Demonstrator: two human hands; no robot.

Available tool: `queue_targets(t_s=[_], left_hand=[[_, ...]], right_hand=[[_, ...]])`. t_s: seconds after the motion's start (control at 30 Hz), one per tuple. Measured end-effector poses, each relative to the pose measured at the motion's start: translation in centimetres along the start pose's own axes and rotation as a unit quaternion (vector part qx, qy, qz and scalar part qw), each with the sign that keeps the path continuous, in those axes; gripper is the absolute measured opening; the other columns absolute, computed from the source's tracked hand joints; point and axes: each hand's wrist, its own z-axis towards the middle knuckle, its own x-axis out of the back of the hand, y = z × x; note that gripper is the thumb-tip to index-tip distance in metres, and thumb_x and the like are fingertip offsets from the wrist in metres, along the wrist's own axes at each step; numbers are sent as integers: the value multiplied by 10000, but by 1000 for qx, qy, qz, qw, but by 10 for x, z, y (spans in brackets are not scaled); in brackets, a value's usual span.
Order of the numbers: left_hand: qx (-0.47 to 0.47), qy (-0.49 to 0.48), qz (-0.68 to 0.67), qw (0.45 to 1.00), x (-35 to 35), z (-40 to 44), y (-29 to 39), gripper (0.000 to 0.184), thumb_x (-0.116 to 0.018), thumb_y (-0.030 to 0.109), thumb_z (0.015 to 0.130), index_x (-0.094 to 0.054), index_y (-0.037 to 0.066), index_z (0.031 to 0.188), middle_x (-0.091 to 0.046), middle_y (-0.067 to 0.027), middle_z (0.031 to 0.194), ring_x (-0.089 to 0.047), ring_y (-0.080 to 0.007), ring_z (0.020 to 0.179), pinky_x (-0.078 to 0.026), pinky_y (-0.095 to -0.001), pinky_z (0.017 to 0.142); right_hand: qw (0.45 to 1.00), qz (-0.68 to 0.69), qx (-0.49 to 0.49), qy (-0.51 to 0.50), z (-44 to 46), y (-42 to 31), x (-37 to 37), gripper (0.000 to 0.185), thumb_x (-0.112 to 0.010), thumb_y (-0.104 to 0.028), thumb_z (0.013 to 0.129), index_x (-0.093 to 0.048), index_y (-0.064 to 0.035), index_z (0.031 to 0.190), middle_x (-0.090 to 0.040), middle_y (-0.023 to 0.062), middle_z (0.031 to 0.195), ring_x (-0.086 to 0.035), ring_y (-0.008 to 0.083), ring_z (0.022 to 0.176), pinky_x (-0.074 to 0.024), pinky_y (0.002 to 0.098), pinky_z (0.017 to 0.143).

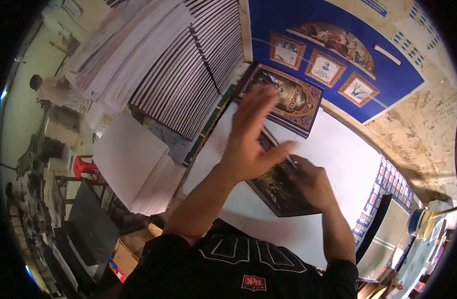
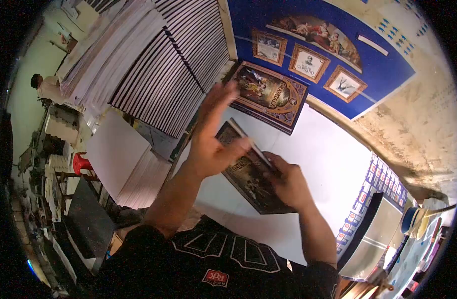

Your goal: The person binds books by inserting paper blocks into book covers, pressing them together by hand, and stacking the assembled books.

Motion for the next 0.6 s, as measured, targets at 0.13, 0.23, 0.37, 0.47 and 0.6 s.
queue_targets(t_s=[0.13,0.23,0.37,0.47,0.6], left_hand=[[195,-70,174,963,-10,-148,-79,763,-655,392,894,-362,-75,1421,-385,-271,1458,-350,-430,1365,-274,-531,1112],[301,-278,318,855,-11,-254,-69,856,-594,535,893,-330,-66,1444,-259,-267,1531,-246,-419,1423,-223,-592,1115],[339,-313,273,844,7,-286,-47,837,-577,504,921,-299,-78,1455,-249,-301,1525,-229,-470,1414,-171,-616,1126],[355,-320,270,836,8,-296,-39,812,-598,493,903,-346,-73,1429,-262,-298,1518,-249,-479,1399,-199,-636,1105],[352,-292,263,850,14,-316,-29,704,-610,453,900,-434,-31,1379,-294,-232,1528,-244,-414,1424,-198,-600,1122]], right_hand=[[992,121,-39,-22,47,10,48,424,-660,-18,873,-558,6,1284,-675,84,953,-604,155,738,-511,302,690],[987,154,-42,-2,115,2,70,457,-694,-80,874,-552,4,1301,-663,101,1071,-613,163,849,-507,301,791],[996,1,33,-81,235,57,116,592,-751,-149,822,-523,-8,1350,-597,158,1293,-567,241,1151,-424,359,1021],[983,-155,52,-83,304,69,107,620,-721,-191,812,-499,-10,1362,-621,148,1245,-606,224,1097,-459,332,957],[862,-504,12,57,311,87,58,432,-705,-294,836,-643,-106,1221,-645,187,1204,-633,321,1093,-498,409,937]])
